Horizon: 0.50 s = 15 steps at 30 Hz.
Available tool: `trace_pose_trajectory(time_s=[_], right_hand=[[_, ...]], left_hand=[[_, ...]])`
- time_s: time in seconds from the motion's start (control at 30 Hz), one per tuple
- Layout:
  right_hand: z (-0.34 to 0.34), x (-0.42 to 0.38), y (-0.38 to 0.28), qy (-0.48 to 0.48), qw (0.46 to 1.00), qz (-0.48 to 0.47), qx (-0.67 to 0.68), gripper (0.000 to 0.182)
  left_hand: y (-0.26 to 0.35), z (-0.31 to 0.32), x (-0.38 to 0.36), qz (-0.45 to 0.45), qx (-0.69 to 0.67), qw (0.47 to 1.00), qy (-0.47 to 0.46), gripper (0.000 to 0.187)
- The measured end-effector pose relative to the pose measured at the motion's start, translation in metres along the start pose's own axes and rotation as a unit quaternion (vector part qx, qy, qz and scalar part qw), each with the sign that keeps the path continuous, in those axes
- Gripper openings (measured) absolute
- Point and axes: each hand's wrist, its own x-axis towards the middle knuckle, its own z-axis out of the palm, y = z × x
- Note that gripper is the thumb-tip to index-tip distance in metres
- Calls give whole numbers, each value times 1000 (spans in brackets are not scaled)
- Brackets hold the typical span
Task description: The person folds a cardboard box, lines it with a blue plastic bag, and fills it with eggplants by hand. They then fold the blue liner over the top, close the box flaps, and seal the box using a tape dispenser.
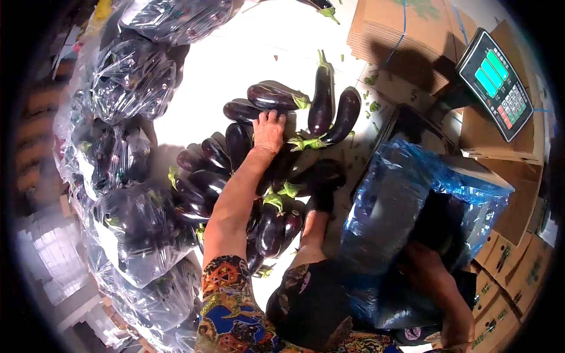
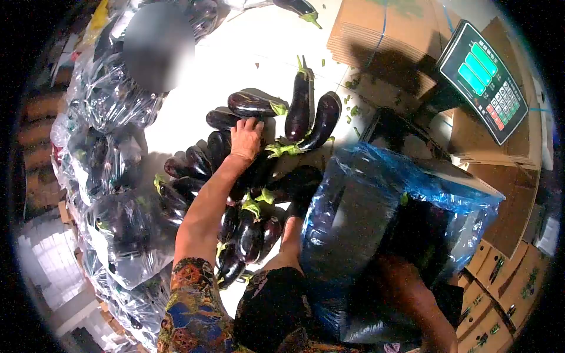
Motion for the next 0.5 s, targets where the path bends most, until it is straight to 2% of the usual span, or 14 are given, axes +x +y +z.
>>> trace_pose_trajectory(time_s=[0.07, 0.17, 0.23, 0.3, 0.33, 0.37, 0.43, 0.5], right_hand=[[4, 3, 5, 9, 1000, 0, 14, 36], [4, 2, 7, 42, 998, -28, 23, 34], [0, -1, 7, 39, 999, -23, 12, 33], [-7, -1, 2, 9, 1000, 13, -6, 32], [-5, -2, 5, 32, 999, 0, 9, 31], [-4, -3, 9, 56, 998, -15, 23, 30], [-3, -8, 7, 116, 991, -59, 41, 28], [-8, -20, -2, 188, 974, -114, 47, 25]], left_hand=[[-4, 13, -1, 50, 68, 994, 63, 39], [0, 21, 19, 39, 101, 991, -83, 33], [-7, 36, 19, 22, 88, 996, -13, 28], [-2, -47, 17, -26, -9, 999, 30, 29], [-17, -60, 15, -36, -129, 984, 115, 29], [-38, -73, 11, -45, -247, 948, 197, 29], [-62, -123, -5, -162, -457, 841, 240, 29], [-65, -183, -27, -234, -629, 711, 211, 32]])
